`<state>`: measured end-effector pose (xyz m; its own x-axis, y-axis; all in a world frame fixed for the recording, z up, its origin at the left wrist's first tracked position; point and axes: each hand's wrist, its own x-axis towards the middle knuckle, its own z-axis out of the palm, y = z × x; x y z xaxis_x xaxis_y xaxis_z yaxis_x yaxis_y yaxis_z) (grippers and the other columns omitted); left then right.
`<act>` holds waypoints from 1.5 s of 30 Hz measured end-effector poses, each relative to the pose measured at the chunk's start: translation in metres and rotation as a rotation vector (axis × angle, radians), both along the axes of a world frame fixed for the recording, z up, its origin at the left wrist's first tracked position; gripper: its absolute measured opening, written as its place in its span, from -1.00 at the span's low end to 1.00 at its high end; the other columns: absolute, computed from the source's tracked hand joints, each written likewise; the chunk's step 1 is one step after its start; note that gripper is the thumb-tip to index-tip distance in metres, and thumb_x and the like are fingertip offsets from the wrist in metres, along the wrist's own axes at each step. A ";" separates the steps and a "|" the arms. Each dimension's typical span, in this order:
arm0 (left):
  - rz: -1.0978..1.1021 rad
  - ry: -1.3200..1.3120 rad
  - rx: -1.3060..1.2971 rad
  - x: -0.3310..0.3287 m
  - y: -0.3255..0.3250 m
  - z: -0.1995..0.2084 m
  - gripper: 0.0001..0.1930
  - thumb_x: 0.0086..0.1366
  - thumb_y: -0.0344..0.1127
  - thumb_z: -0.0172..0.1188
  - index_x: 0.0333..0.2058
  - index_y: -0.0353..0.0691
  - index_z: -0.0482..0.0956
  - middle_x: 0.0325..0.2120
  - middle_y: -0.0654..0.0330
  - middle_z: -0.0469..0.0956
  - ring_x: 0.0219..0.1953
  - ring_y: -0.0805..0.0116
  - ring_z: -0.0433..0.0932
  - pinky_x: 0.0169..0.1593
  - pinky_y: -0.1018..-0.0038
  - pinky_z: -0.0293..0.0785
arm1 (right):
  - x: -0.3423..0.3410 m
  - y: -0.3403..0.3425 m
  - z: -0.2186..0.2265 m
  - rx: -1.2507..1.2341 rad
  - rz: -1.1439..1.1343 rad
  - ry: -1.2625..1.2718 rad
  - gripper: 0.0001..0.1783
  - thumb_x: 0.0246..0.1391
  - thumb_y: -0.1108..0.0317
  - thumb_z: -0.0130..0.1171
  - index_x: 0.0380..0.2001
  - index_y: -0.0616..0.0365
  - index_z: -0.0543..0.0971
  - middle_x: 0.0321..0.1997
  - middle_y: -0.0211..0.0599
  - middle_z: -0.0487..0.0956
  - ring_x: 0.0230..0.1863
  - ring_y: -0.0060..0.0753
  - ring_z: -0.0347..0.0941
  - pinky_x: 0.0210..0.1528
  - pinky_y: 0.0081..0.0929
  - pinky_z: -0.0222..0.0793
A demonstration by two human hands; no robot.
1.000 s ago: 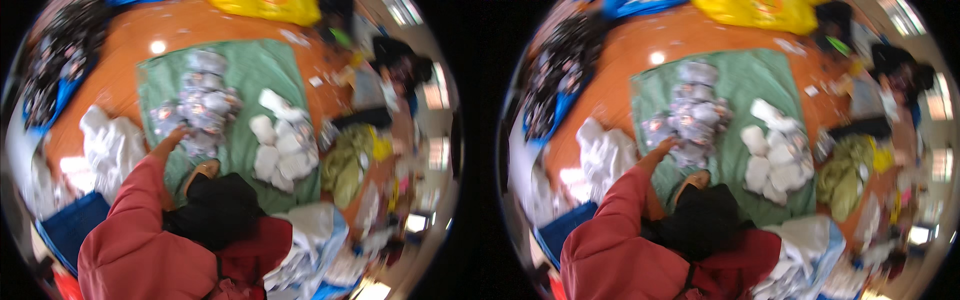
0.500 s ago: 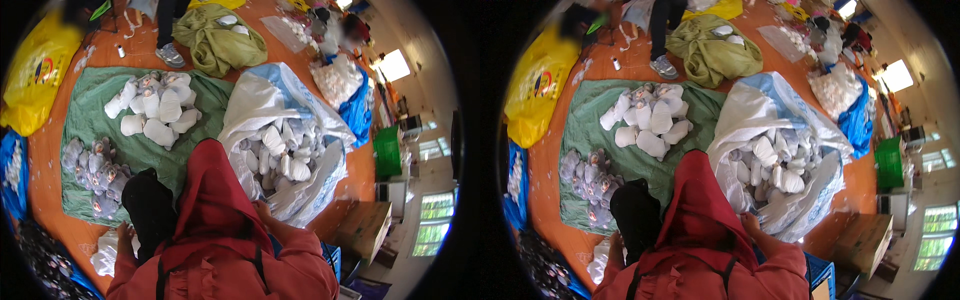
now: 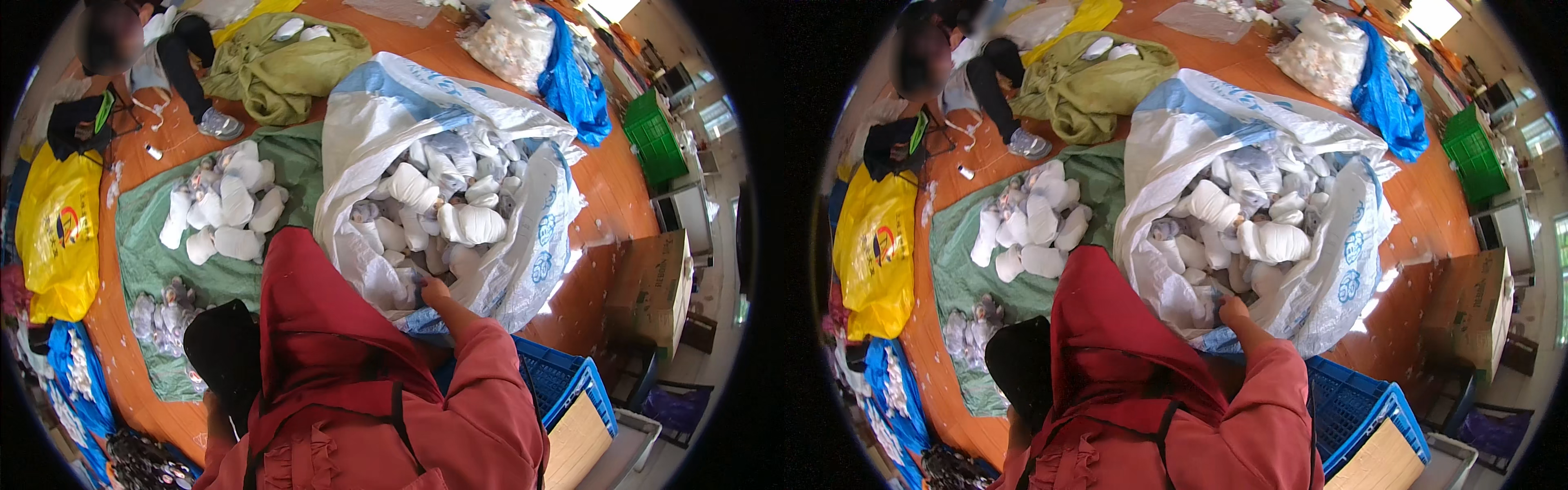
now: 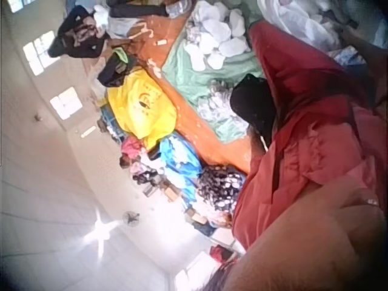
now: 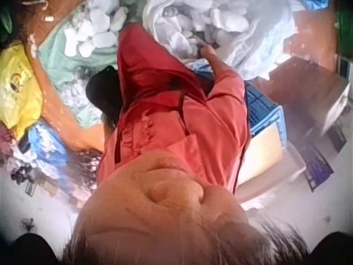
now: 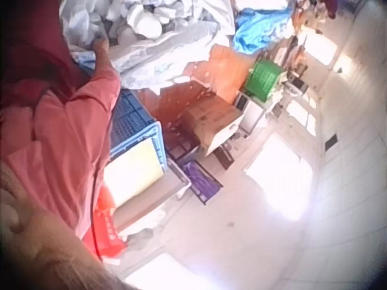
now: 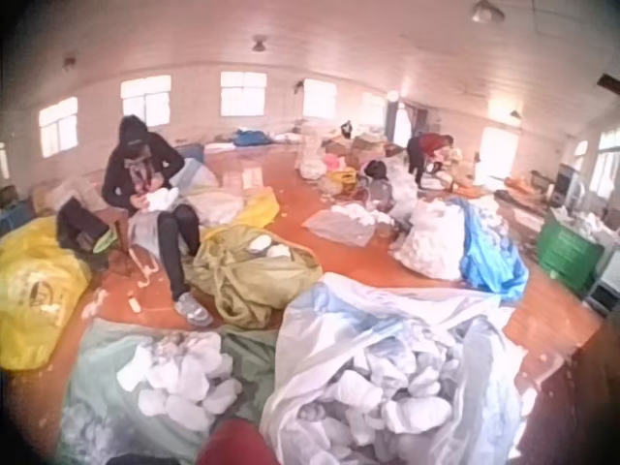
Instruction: The person sits on the floor and repeatedly stuffs white filling into small grey plush toy shells by hand, then places the finished stuffed toys onto a green mat. The person handles the filling and plush shells one at a time.
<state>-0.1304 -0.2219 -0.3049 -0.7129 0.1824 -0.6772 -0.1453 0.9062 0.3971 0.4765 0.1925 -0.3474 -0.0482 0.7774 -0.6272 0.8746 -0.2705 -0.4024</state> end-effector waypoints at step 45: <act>-0.498 -0.499 1.211 0.217 0.321 0.290 -0.11 0.05 -0.62 0.20 0.35 -0.29 -0.04 0.21 0.03 0.26 0.23 0.22 0.29 0.24 0.33 0.26 | -0.215 -0.023 0.215 -0.166 -0.025 1.583 -0.55 0.25 0.45 0.07 0.20 0.14 0.36 0.10 -0.40 0.50 0.11 -0.53 0.39 0.16 -0.45 0.31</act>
